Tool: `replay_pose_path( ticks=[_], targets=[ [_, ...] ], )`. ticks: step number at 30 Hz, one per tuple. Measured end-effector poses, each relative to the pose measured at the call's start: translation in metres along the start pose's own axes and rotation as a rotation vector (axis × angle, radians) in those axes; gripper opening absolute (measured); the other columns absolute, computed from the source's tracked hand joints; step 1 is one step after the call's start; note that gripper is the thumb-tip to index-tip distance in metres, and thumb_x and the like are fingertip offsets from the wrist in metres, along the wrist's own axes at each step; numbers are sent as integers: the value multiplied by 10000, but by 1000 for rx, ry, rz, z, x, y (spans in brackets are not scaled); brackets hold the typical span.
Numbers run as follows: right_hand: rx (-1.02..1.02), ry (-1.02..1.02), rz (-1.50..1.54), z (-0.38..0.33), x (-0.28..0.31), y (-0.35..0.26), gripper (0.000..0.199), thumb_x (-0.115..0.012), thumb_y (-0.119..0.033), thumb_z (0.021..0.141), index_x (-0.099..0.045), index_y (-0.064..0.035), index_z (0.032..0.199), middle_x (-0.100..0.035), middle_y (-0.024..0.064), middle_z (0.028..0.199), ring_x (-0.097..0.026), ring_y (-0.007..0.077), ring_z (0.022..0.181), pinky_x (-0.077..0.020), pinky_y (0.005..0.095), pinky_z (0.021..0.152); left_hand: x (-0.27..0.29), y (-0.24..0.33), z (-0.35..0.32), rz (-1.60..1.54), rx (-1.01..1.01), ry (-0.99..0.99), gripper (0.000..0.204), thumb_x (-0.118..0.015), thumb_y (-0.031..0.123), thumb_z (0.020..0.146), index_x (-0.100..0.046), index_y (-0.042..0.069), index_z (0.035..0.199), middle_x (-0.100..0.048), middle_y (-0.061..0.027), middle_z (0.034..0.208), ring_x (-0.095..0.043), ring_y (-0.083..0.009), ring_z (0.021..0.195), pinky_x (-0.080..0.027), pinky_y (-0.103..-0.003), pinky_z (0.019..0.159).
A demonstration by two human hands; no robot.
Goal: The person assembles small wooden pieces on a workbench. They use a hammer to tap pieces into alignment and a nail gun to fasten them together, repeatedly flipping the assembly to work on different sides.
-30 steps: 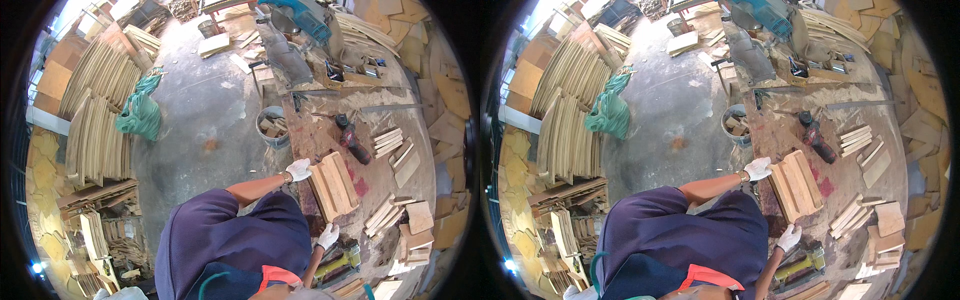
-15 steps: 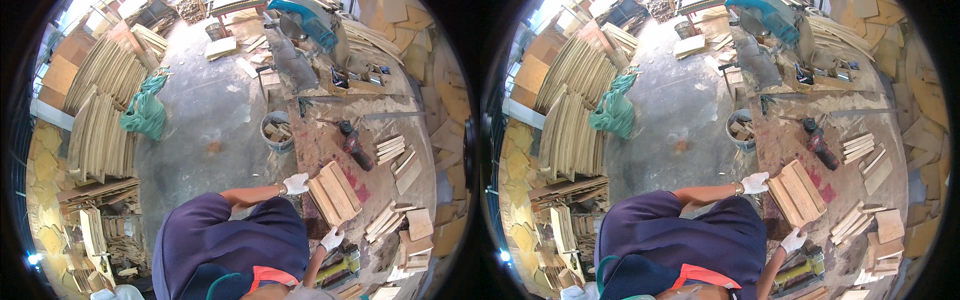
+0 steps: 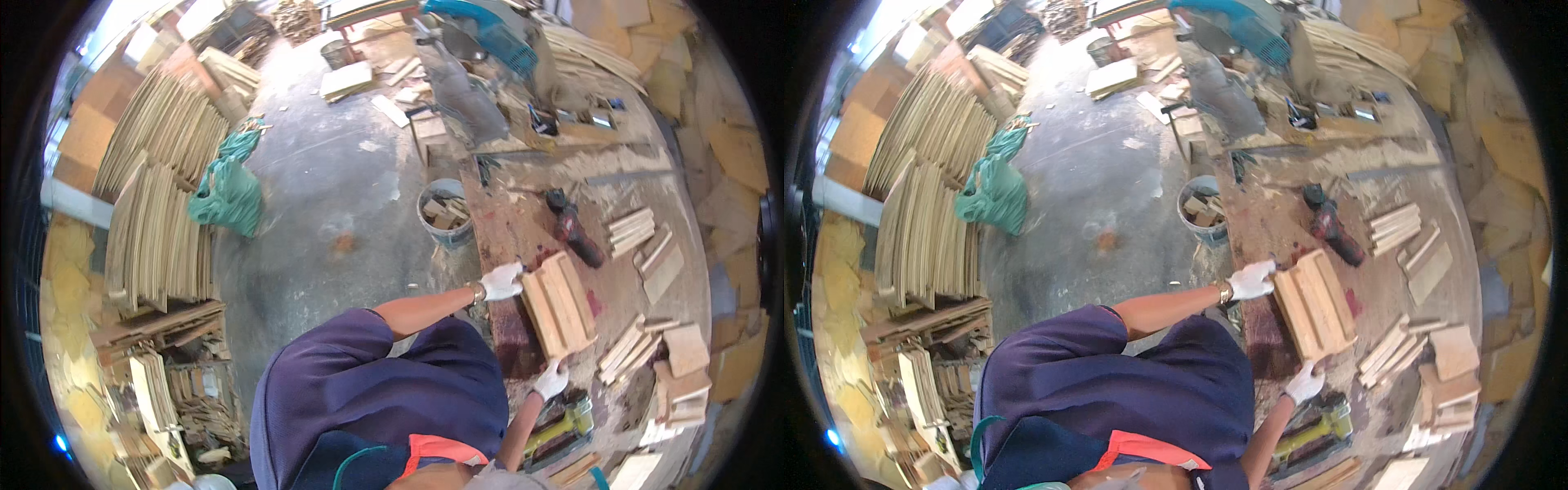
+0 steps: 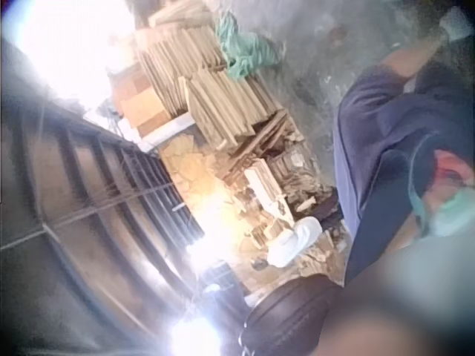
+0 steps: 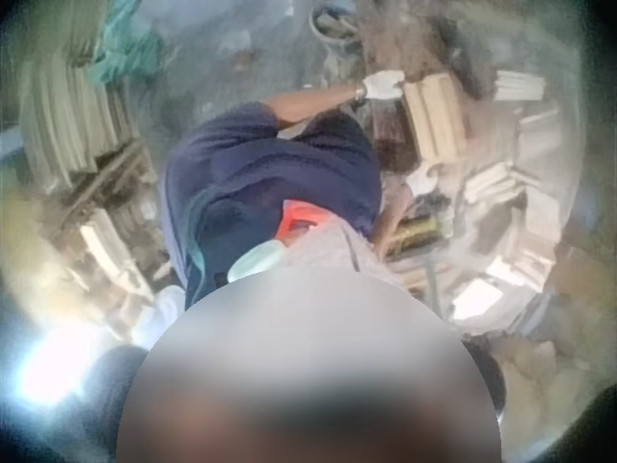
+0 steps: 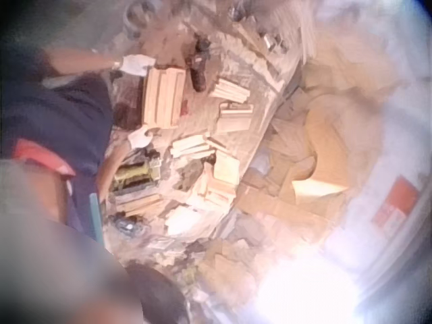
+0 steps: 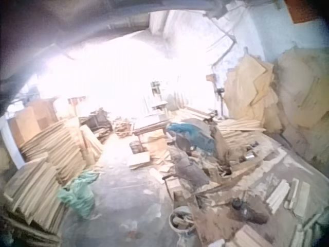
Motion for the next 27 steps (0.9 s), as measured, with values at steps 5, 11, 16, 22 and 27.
replay_pose_path(
  ticks=[5,11,16,22,27],
  targets=[
    [103,-169,5,13,-12,-8,242,-747,-110,888,-659,12,1077,-652,27,942,-593,124,847,-513,279,765,-16,15,20,59,-152,-53,458,-602,261,843,-627,93,1269,-656,-200,1129,-644,-381,1040,-524,-467,924],
    [261,-34,-33,-15,-8,-19,458,-799,-142,815,-644,14,1217,-668,90,1104,-630,188,1010,-511,325,904,-11,-3,31,3,-189,141,409,-678,234,849,-628,90,1229,-684,-200,1076,-661,-397,1003,-523,-452,874],
    [381,23,-201,-18,-13,-33,323,-811,-112,786,-726,-49,1091,-643,71,945,-617,176,799,-522,308,764,-17,-18,37,-112,-135,46,278,-675,184,858,-715,42,1094,-717,-173,1071,-685,-327,1012,-525,-411,903],
    [377,22,-223,-19,-18,-33,308,-820,-81,770,-721,-59,1061,-605,52,866,-589,151,720,-514,293,704,-13,-19,36,-146,20,-55,205,-684,133,872,-703,4,1030,-701,-102,821,-667,-157,724,-519,-308,701],
    [340,30,-167,-19,-14,-31,301,-798,-60,770,-718,-62,1060,-628,62,884,-615,165,745,-527,294,721,-8,-14,34,-59,-33,-11,181,-696,160,900,-615,10,838,-561,-25,688,-489,-97,663,-421,-289,647]
  ],
)
Point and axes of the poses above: each hand's wrist, its own z-axis towards the middle knuckle, its own x-axis out of the back of the hand, y = z × x, the point moved 7 cm from there along z, towards the middle knuckle
